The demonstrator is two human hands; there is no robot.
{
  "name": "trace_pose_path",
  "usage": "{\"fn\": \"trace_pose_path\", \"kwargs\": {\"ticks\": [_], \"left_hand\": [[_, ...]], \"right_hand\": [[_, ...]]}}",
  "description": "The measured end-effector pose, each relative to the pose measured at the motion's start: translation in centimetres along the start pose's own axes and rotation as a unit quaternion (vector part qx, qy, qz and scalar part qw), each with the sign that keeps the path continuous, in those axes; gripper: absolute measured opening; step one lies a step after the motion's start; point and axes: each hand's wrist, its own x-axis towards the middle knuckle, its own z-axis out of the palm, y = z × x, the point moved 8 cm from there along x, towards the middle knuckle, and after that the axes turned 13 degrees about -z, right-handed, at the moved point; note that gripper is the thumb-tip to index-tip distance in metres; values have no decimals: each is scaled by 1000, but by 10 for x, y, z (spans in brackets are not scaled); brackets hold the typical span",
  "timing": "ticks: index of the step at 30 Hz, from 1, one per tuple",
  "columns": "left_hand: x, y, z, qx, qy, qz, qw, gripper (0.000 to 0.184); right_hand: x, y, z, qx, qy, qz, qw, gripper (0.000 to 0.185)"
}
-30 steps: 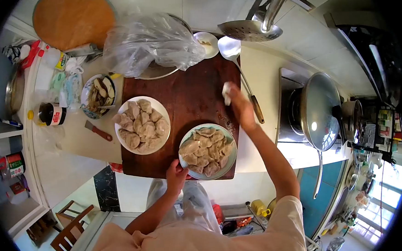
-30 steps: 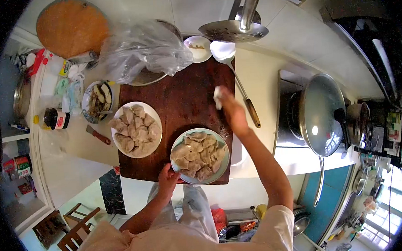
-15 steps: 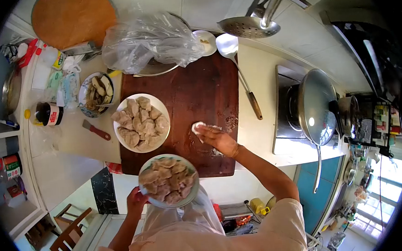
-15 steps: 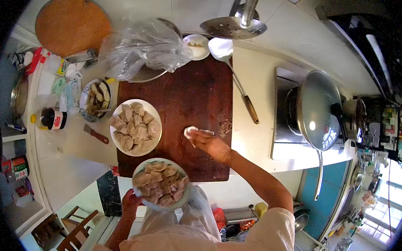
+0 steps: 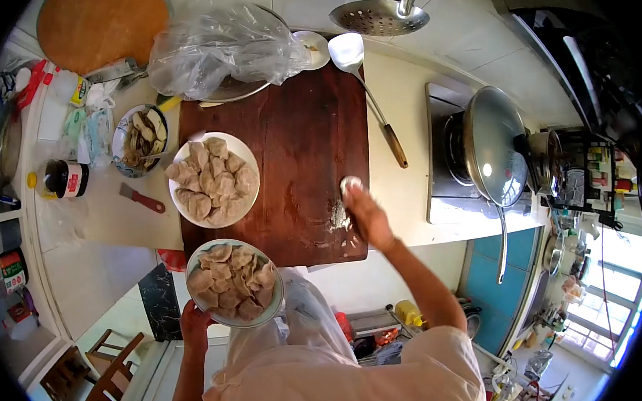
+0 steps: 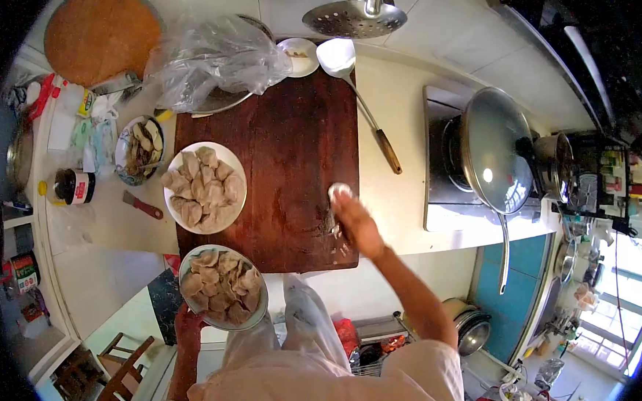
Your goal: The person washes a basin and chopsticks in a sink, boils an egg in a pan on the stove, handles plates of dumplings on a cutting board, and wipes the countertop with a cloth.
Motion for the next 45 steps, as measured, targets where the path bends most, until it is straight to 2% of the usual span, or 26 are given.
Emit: {"fn": "trace_pose_path", "kwargs": {"ticks": [2, 4, 6, 7, 8, 9, 11, 12, 14, 16, 17, 18, 20, 21, 24, 25, 26, 29, 34, 36, 37, 38, 39, 40, 42, 45], "left_hand": [[0, 3, 4, -12, -5, 11, 1000, 42], [5, 1, -2, -24, 2, 23, 999, 41], [7, 2, -5, -12, 7, 24, 1000, 38], [6, 4, -4, -13, 10, 27, 1000, 37], [7, 4, -5, -13, 12, 30, 999, 35], [8, 3, -6, -8, 12, 31, 999, 34], [11, -1, -12, -6, 19, 18, 1000, 33], [12, -1, -14, -7, 21, 13, 1000, 33], [11, 0, -13, -9, 25, 8, 1000, 33], [9, 3, -11, -10, 25, 12, 1000, 34], [11, 0, -14, -9, 21, 8, 1000, 34], [15, -3, -18, -8, 18, 4, 1000, 34], [17, -2, -20, -2, 14, 4, 1000, 34], [18, 2, -17, 2, 15, 7, 1000, 34], [24, 0, -24, 16, 19, 9, 1000, 35], [26, -1, -27, 22, 20, 10, 1000, 36], [27, -1, -29, 25, 20, 6, 999, 36], [30, -4, -32, 25, 21, -1, 999, 36], [36, -4, -30, 23, 19, -4, 1000, 36], [40, -9, -35, 34, 18, -5, 999, 36], [41, -10, -39, 39, 18, -4, 999, 35], [41, -10, -42, 42, 17, -9, 999, 35], [41, -10, -44, 45, 15, -13, 999, 35], [43, -10, -44, 47, 13, -15, 999, 35], [38, -5, -43, 29, 20, -16, 999, 34], [32, 1, -45, 21, 16, -11, 1000, 33]], "right_hand": [[-30, -42, 17, -216, -66, -105, 968, 43], [-40, -52, 22, -129, -52, -143, 980, 44], [-22, -25, 12, 249, 63, 76, 963, 37], [-7, -35, 0, 474, 212, 194, 832, 36], [7, -27, -22, 448, 299, 168, 825, 35], [23, -36, -46, 238, 292, 91, 922, 29], [31, -25, -48, 61, 226, 53, 971, 22], [30, -19, -39, 108, 255, 56, 959, 20], [-4, 8, 16, 521, 356, 132, 765, 17], [-37, -22, 65, 605, 376, 169, 681, 8], [-40, -58, 53, 248, 275, 32, 929, 8], [-40, -97, 70, -162, 114, -115, 973, 9], [-73, -6, 96, -47, 123, 112, 985, 13], [-64, -3, 76, 20, 161, 152, 975, 14], [4, -53, -7, 8, 264, 77, 961, 19], [5, -33, -12, 162, 316, 118, 927, 16], [12, -40, -18, -98, 263, -8, 960, 17], [18, -49, -20, -140, 276, 35, 950, 16], [22, -78, 18, -230, 160, -8, 960, 12], [-2, -44, 72, -85, 100, 46, 990, 14], [11, -76, 81, -106, 84, -28, 990, 16], [27, -112, 82, -151, 67, -153, 974, 8], [33, -91, 97, -374, -45, -115, 919, 7], [42, -67, 100, -574, -151, -69, 802, 10], [98, -21, 15, -288, 125, 19, 949, 5], [182, -15, -73, -295, 260, -97, 914, 10]]}}
